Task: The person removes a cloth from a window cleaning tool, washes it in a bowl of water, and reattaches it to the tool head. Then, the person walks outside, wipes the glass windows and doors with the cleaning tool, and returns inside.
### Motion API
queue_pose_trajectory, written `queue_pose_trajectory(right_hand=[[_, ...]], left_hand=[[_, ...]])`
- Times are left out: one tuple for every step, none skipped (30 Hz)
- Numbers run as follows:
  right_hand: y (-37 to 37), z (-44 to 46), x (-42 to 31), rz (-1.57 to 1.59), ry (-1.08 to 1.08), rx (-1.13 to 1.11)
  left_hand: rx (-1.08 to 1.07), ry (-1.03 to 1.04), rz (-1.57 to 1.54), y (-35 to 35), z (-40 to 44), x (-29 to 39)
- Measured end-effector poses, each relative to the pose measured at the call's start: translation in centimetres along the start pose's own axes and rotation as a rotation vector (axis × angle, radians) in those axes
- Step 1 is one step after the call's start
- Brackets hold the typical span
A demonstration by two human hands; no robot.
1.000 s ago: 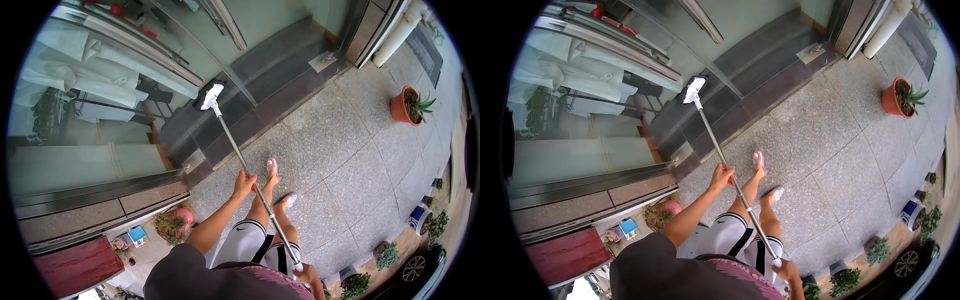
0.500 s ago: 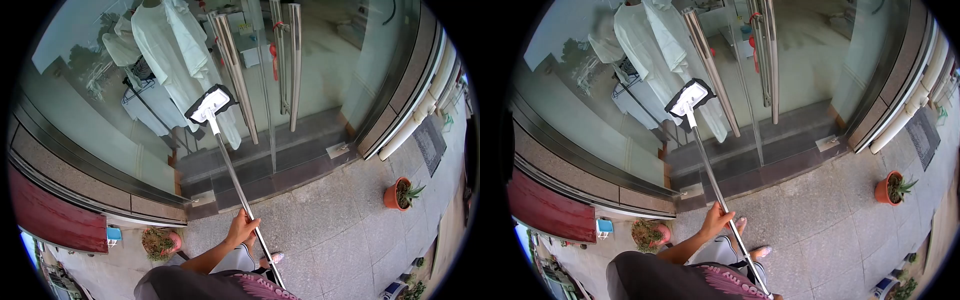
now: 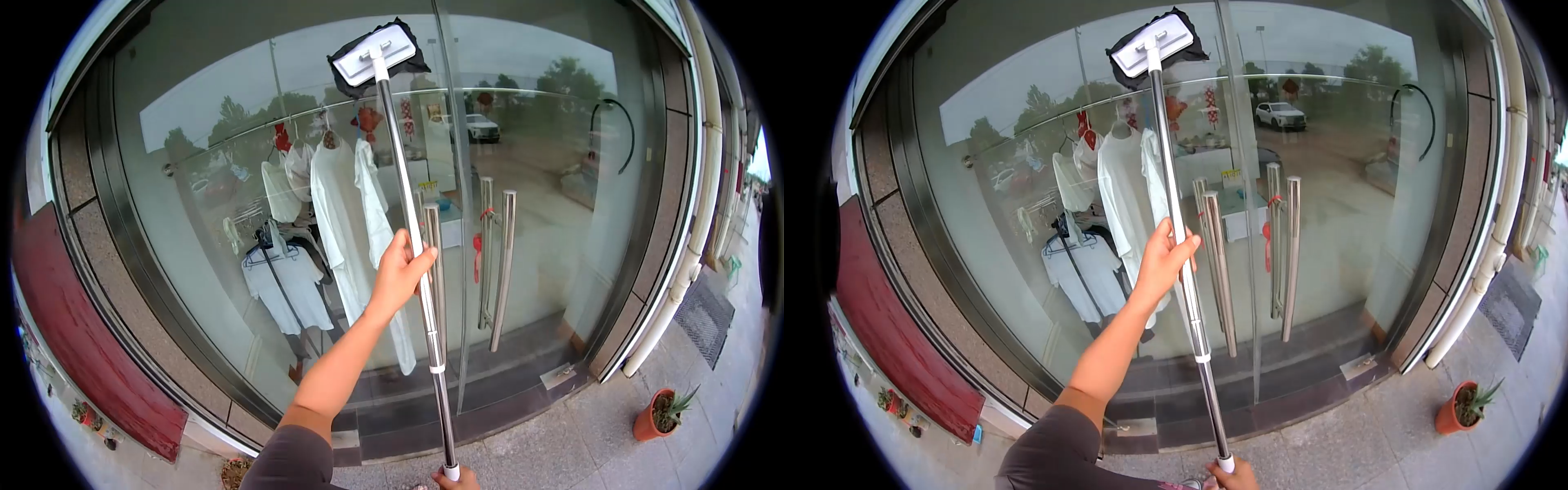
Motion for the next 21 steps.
queue_pose_trajectory(right_hand=[[0.3,0.9,-1.0,-0.02,-0.03,-0.038],[0.7,1.1,-3.8,0.009,-0.177,-0.002],[1.4,0.9,-7.5,0.04,-0.318,0.033],[2.0,0.6,-10.8,0.073,-0.454,0.067],[3.1,0.9,-12.9,0.03,-0.44,-0.003],[4.0,1.1,-14.6,-0.012,-0.421,-0.07],[5.0,1.2,-16.0,-0.051,-0.401,-0.136],[5.9,1.0,-17.2,-0.12,-0.393,-0.181],[7.0,0.9,-18.2,-0.187,-0.389,-0.229],[7.7,0.8,-18.7,-0.252,-0.387,-0.279],[7.3,0.8,-19.0,-0.339,-0.41,-0.228],[6.6,0.5,-19.5,-0.402,-0.495,-0.169],[5.3,0.1,-19.7,-0.462,-0.578,-0.11],[3.9,-0.4,-19.9,-0.522,-0.663,-0.049],[2.1,-0.9,-20.1,-0.546,-0.731,0.042],[0.2,-1.7,-19.9,-0.572,-0.791,0.134],[-1.4,-2.4,-19.1,-0.574,-0.726,0.186],[-2.9,-3.3,-18.2,-0.581,-0.661,0.235],[-4.6,-4.1,-15.8,-0.549,-0.534,0.32],[-6.4,-4.6,-12.2,-0.514,-0.409,0.404],[-8.5,-5.1,-8.0,-0.621,-0.358,0.476]], left_hand=[[-0.006,0.043,0.008,-0.6,2.2,1.7],[-0.017,0.084,0.047,-1.3,4.2,3.1],[-0.006,0.08,0.094,-1.8,5.7,5.3],[0.009,0.167,0.097,-3.0,7.5,6.3],[0.018,0.228,0.091,-4.0,8.8,8.2],[0.03,0.216,0.122,-5.4,9.1,9.9],[0.047,0.202,0.131,-6.8,9.0,11.3],[0.072,0.24,0.161,-9.1,9.0,12.2],[0.118,0.254,0.161,-10.9,7.8,13.5],[0.206,0.271,0.168,-13.3,6.6,13.9],[0.225,0.287,0.151,-15.8,5.3,14.0],[0.317,0.307,0.142,-17.5,3.4,14.2],[0.408,0.327,0.112,-19.3,1.6,13.8],[0.469,0.37,0.019,-20.3,0.3,13.1],[0.488,0.398,-0.032,-19.9,-0.3,12.2],[0.511,0.42,-0.087,-18.9,-0.7,11.3],[0.457,0.411,-0.122,-17.0,0.0,10.2],[0.407,0.404,-0.158,-14.5,0.8,9.0],[0.331,0.317,-0.187,-11.0,1.6,7.9],[0.182,0.331,-0.268,-6.8,2.8,6.5],[0.072,0.245,-0.229,-2.9,3.9,4.5]])
Point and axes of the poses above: each hand's wrist, its own z-axis towards the middle knuckle, its own y-axis out of the palm, x = y × z, the point moved 7 cm from there along z, towards the middle knuckle, and after that the axes turned 8 degrees about -x, right-handed, at the moved point
